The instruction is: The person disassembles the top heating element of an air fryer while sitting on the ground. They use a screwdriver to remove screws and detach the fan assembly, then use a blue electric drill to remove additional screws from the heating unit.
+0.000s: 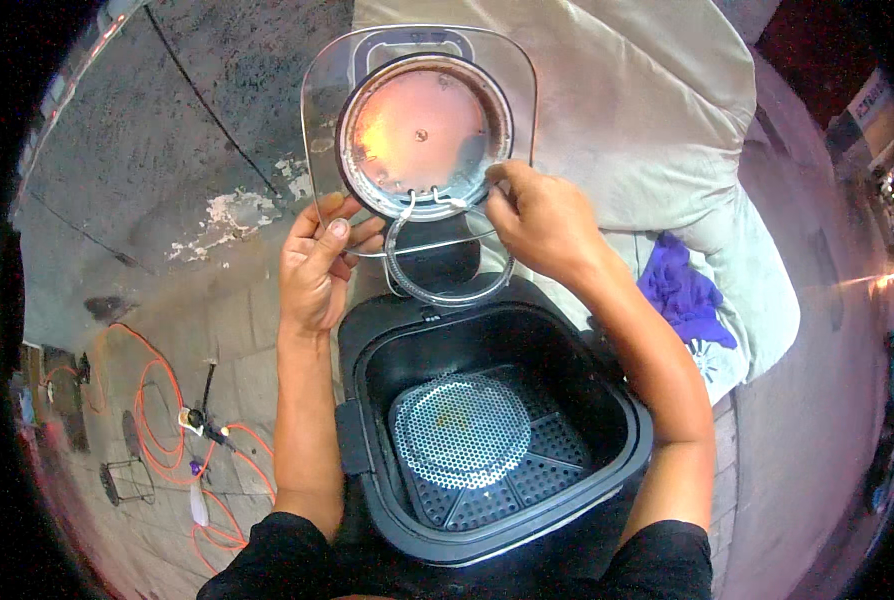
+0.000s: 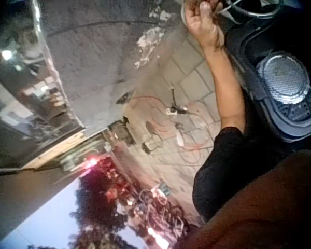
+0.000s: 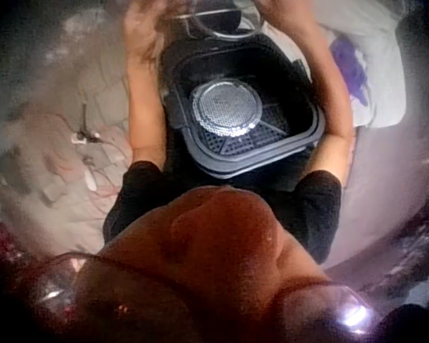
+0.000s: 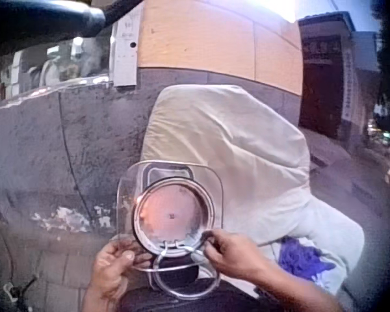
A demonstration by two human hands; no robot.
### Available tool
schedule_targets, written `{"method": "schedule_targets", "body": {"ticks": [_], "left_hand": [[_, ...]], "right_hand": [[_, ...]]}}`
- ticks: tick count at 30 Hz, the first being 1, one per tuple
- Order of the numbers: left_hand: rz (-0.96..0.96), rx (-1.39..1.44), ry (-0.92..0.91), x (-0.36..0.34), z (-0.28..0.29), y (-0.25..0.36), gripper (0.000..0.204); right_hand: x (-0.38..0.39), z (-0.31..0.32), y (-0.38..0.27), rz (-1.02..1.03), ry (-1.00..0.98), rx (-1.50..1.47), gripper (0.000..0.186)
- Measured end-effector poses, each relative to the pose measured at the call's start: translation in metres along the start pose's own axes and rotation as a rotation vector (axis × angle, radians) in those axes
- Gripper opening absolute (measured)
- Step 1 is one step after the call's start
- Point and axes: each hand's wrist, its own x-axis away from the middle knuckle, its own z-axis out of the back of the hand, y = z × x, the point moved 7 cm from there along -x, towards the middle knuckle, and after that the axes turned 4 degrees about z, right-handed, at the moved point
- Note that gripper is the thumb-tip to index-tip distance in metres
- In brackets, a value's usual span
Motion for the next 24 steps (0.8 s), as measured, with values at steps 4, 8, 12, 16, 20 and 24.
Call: {"method": "schedule_targets", "body": {"ticks": [4,8,12,16,20,24], "left_hand": [[0.007,-0.006,0.020,0.000,-0.001,0.000,0.032],[0.005,-0.013,0.025,0.000,0.000,-0.001,0.032],[0.003,-0.034,0.045,0.001,-0.001,0.000,0.031],[0.007,-0.046,0.051,0.001,-0.004,0.002,0.030],[0.012,-0.031,0.042,0.001,-0.004,0.002,0.030],[0.013,-0.037,0.053,0.001,-0.003,0.003,0.030]], "right_hand": [[-0.002,0.001,0.000,0.034,0.026,0.011,0.032],[-0.003,0.001,0.000,0.047,0.019,0.031,0.034],[-0.007,0.000,0.002,0.038,0.014,0.012,0.036],[-0.012,-0.001,0.004,0.039,0.033,0.035,0.038],[-0.021,-0.001,-0.001,0.080,-0.017,0.112,0.044],[-0.035,-0.009,-0.005,0.109,-0.097,0.185,0.051]]}}
